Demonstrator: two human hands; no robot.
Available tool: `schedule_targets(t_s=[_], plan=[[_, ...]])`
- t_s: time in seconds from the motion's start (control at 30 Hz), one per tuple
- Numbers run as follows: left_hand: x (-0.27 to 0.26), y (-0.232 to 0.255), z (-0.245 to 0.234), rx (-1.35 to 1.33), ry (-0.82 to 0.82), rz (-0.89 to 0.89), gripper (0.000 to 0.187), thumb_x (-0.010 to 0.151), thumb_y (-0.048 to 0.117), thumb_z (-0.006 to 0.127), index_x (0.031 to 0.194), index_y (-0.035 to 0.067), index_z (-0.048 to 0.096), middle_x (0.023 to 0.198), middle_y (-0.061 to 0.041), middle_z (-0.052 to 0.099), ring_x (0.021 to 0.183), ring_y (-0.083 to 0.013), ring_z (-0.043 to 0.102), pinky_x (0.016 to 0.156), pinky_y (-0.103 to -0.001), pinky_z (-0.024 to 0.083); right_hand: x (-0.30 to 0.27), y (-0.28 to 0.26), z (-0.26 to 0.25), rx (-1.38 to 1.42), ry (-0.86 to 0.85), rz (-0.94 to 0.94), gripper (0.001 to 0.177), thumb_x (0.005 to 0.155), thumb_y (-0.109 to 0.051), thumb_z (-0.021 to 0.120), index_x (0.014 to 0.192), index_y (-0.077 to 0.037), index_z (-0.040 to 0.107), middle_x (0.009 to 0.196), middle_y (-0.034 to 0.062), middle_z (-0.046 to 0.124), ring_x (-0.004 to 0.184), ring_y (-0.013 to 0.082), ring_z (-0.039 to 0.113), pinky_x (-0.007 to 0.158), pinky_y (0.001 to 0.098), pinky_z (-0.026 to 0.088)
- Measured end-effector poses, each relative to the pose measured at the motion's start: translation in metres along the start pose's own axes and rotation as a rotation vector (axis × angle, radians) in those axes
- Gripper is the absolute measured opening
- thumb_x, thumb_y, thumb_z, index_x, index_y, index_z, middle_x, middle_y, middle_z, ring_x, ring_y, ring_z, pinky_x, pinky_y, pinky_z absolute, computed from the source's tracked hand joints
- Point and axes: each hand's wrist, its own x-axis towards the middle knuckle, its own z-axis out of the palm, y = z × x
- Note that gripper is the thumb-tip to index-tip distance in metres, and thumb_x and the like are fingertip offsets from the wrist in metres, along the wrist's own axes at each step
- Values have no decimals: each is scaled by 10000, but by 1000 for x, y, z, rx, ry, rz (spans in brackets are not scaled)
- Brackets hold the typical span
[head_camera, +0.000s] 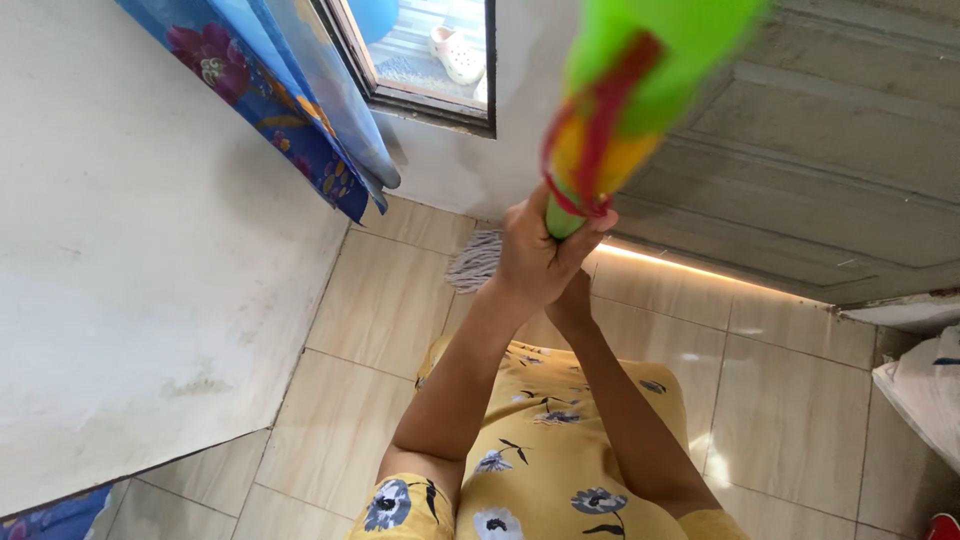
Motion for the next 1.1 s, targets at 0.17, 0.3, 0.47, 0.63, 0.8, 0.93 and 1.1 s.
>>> schedule_targets(t_s=[0.17,0.3,0.47,0.63,0.8,0.93,1.1], plan=[[-5,-8,1,99,-138,-24,270,937,195,773,1067,63,577,785,-101,600,691,-217,615,667,-332,514,12,-1,29,773,142,-315,506,1062,-284,633,1434,-3,437,1356,153,523,1271,293,517,1053,420,438],[-3,-9,-3,135,-142,-90,283,920,192,804,1018,66,571,737,-100,587,644,-221,609,630,-335,497,35,33,70,1865,-333,-71,412,1103,-220,630,1411,6,475,1282,108,539,1248,210,537,1092,375,463],[5,-1,-21,146,-59,-73,253,966,206,775,1030,57,580,777,-90,633,674,-182,623,651,-313,514,30,-2,59,618,-111,-287,437,996,-187,677,1374,-62,496,1306,57,531,1246,169,508,1035,335,437],[11,13,-26,175,-42,-122,254,987,244,767,1010,56,597,712,-54,638,630,-119,626,615,-280,514,10,-40,48,601,-166,-176,411,939,-230,754,1269,-52,584,1245,92,593,1177,182,564,961,366,513],[9,20,-24,202,-29,-95,250,994,261,769,998,59,622,731,-62,642,627,-130,604,621,-288,510,1,-25,66,496,-218,-331,438,992,-222,695,1356,-48,522,1278,72,560,1223,185,526,1033,376,436],[7,18,-24,263,-36,-119,267,973,267,785,974,59,617,689,-67,612,594,-155,595,601,-295,497,8,-9,82,495,-207,-293,391,1002,-214,688,1322,-52,531,1237,63,565,1189,168,536,1003,363,453],[-1,5,-23,245,-130,-34,313,967,295,777,1030,48,596,804,-91,664,703,-193,678,640,-316,521,20,-29,76,1393,-307,-177,270,1106,-176,618,1322,-17,596,1143,91,614,1052,176,600,930,351,518]])
